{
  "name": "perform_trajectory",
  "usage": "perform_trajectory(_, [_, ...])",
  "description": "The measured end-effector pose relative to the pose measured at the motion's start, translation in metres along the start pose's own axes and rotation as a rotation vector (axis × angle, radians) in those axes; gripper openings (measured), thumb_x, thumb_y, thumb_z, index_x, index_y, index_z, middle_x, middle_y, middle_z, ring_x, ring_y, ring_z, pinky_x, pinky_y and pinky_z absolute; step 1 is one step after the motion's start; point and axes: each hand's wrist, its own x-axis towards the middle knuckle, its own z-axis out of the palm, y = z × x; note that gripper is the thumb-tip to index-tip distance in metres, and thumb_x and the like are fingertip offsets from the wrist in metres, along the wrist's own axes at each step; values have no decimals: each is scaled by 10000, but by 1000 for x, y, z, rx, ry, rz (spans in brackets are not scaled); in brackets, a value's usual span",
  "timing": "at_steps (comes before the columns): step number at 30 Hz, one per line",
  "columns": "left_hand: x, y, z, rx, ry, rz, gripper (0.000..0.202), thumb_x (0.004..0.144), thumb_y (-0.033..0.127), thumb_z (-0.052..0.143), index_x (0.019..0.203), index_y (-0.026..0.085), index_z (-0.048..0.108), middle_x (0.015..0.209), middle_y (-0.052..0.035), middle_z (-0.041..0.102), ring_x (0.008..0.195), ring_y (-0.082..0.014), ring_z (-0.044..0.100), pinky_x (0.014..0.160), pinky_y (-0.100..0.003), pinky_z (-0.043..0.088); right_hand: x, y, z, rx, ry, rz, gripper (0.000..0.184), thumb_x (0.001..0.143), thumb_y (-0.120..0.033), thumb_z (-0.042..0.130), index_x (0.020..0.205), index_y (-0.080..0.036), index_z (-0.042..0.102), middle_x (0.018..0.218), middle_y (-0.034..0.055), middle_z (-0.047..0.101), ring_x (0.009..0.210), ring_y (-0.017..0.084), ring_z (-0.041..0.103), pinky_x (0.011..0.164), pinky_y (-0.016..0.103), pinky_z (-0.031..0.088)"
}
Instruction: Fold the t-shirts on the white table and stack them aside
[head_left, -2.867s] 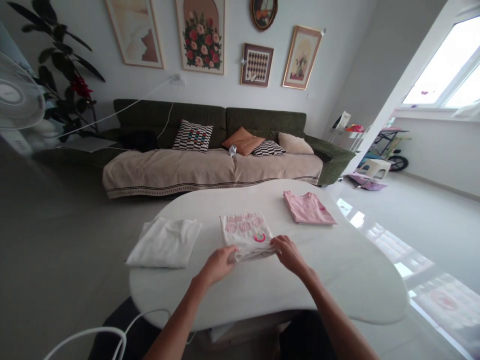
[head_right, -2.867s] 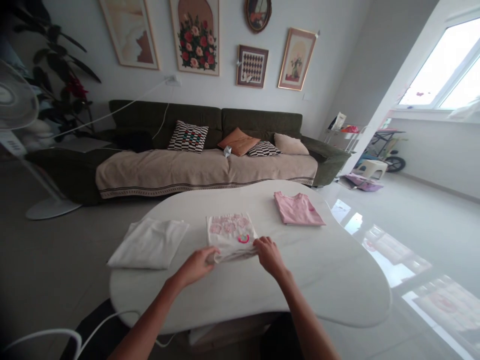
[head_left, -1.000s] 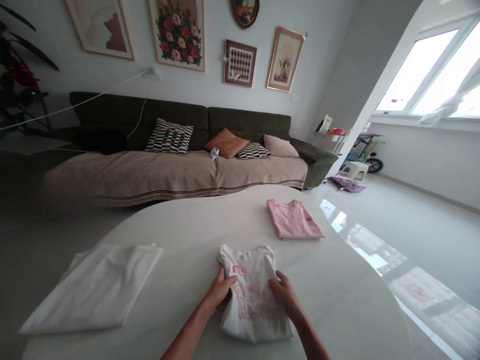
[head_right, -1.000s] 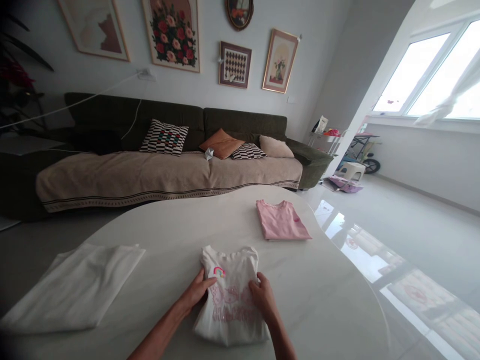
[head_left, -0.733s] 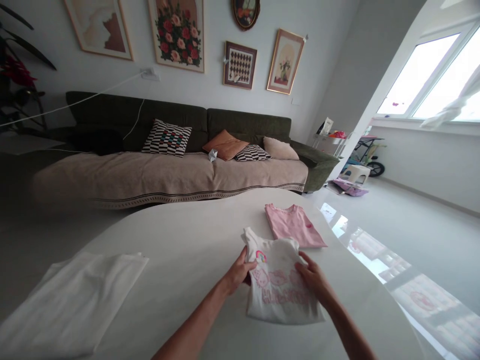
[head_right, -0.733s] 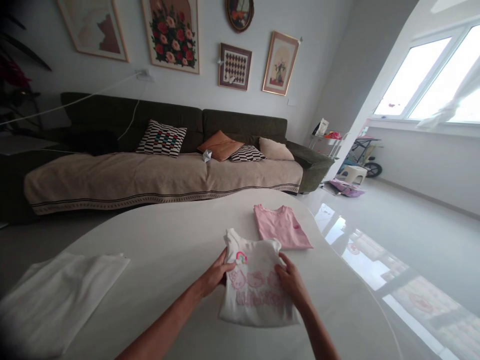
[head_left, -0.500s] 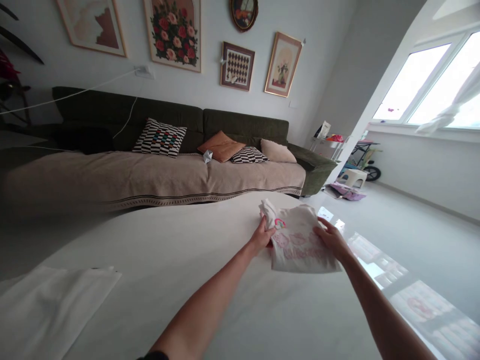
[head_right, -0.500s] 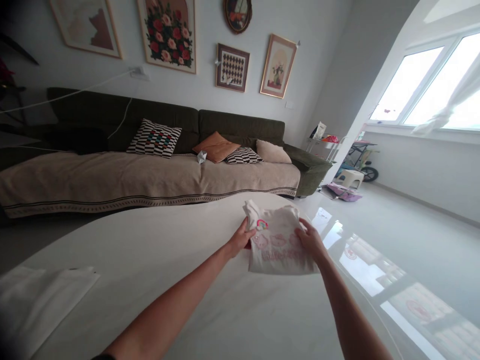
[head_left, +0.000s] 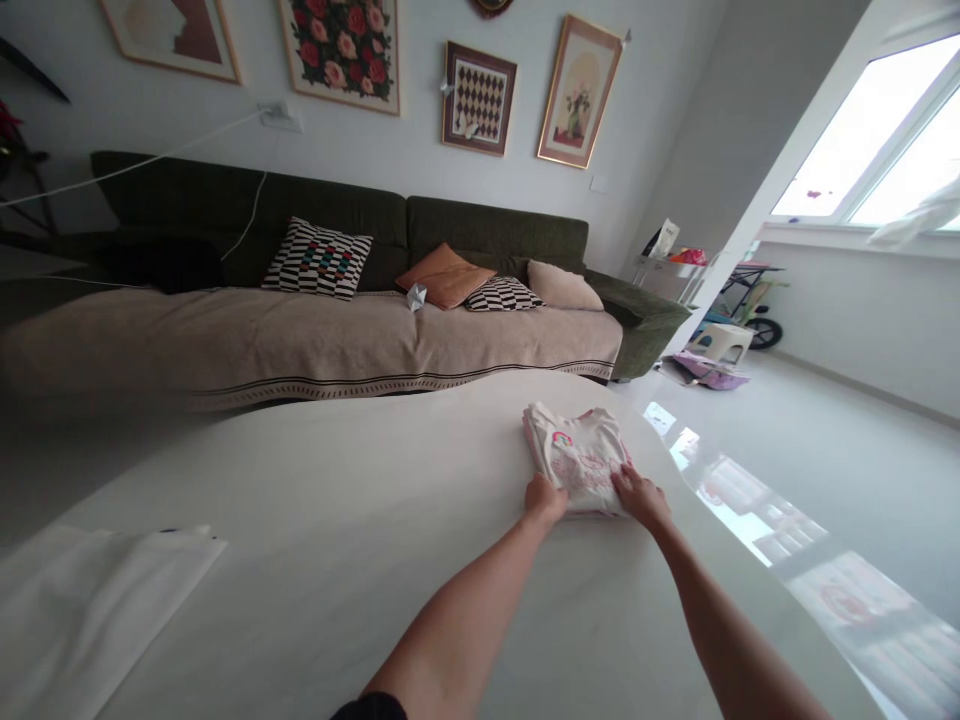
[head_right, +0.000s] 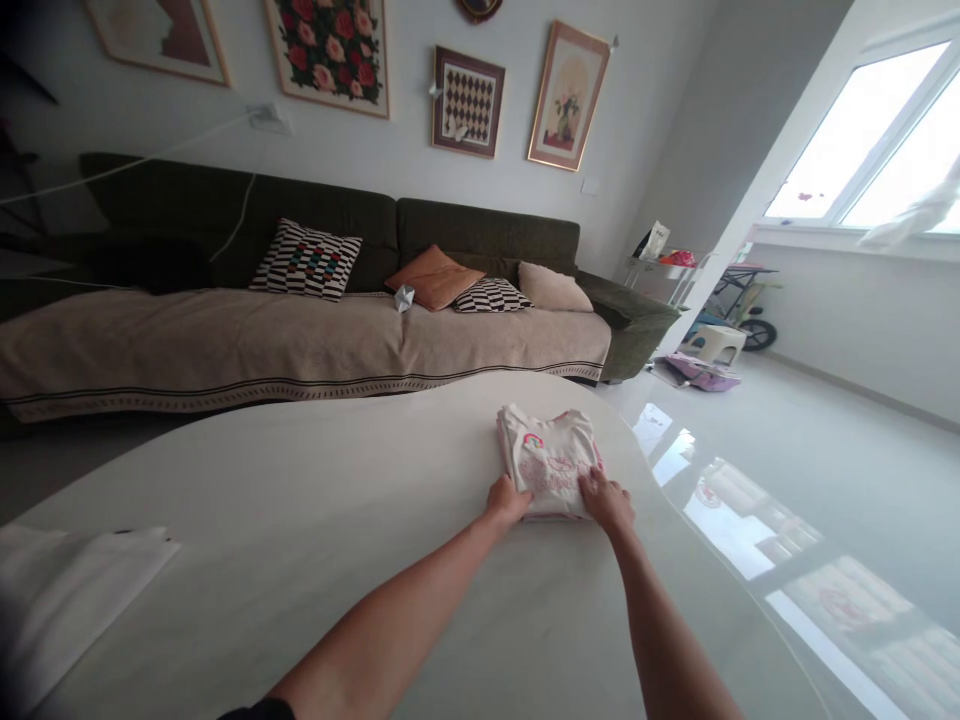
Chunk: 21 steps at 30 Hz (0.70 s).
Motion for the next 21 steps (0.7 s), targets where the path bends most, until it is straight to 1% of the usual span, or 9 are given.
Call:
perform_trajectory(4, [-13, -14, -12, -15, -36, -26, 335, 660, 277, 599, 946, 102, 589, 988, -130, 638, 917, -220, 585, 724, -242, 446, -9, -7, -6, 42, -28, -72, 518, 817, -466, 296, 1229, -190, 445, 1138, 123, 566, 1043, 247, 523, 833, 345, 387])
perform_trajectory(9, [-48, -46, -40, -37, -32, -38, 307, 648, 268, 590, 907, 104, 612, 923, -103, 656, 843, -205, 601, 672, -233, 445, -53, -19, 2, 75, -49, -158, 526, 814, -453, 289, 1237, -175, 431, 1117, 124, 576, 1045, 237, 525, 864, 339, 382])
perform_trajectory(12, [-73, -62, -57, -58, -31, -23, 265, 648, 268, 591, 864, 117, 625, 877, -82, 662, 811, -196, 598, 668, -236, 441, -90, -29, 6, 89, 8, -124, 554, 811, -499, 270, 1267, -208, 394, 1176, 149, 522, 1095, 278, 481, 873, 422, 374])
perform_trajectory(14, [-93, -74, -69, -74, -37, -1, 242, 640, 281, 607, 828, 130, 629, 825, -56, 664, 776, -182, 593, 668, -233, 439, -115, -47, 5, 79, 129, -54, 562, 814, -517, 247, 1288, -236, 358, 1273, 172, 419, 1168, 342, 388, 853, 533, 348])
perform_trajectory(16, [-117, -91, -85, -103, -18, 24, 273, 635, 302, 620, 847, 131, 622, 825, -47, 657, 751, -169, 581, 676, -239, 440, -142, -82, 1, 98, 272, -70, 553, 825, -495, 237, 1281, -211, 366, 1336, 193, 315, 1207, 381, 308, 847, 592, 316])
perform_trajectory(17, [-132, -102, -95, -122, 4, 33, 299, 644, 305, 614, 886, 129, 611, 858, -50, 650, 745, -160, 574, 683, -242, 441, -159, -107, -1, 140, 325, -145, 538, 830, -469, 246, 1257, -178, 396, 1335, 202, 308, 1209, 376, 304, 868, 581, 310])
perform_trajectory(18, [-148, -114, -106, -145, 35, 43, 324, 660, 296, 600, 936, 127, 594, 907, -56, 638, 739, -150, 569, 690, -244, 443, -177, -136, -2, 206, 341, -266, 510, 832, -437, 266, 1217, -149, 435, 1310, 203, 343, 1195, 352, 334, 892, 545, 319])
perform_trajectory(20, [-186, -140, -132, -204, 112, 63, 348, 686, 238, 560, 1015, 124, 554, 996, -77, 605, 734, -138, 566, 697, -248, 447, -224, -204, -2, 369, 268, -562, 414, 830, -365, 316, 1115, -133, 507, 1194, 172, 472, 1119, 278, 436, 916, 438, 358])
perform_trajectory(21, [-206, -153, -146, -248, 151, 50, 346, 684, 203, 548, 1021, 123, 545, 1015, -85, 595, 746, -142, 568, 703, -251, 447, -251, -240, 0, 447, 159, -711, 355, 831, -320, 328, 1073, -157, 529, 1108, 133, 537, 1046, 236, 496, 904, 395, 383])
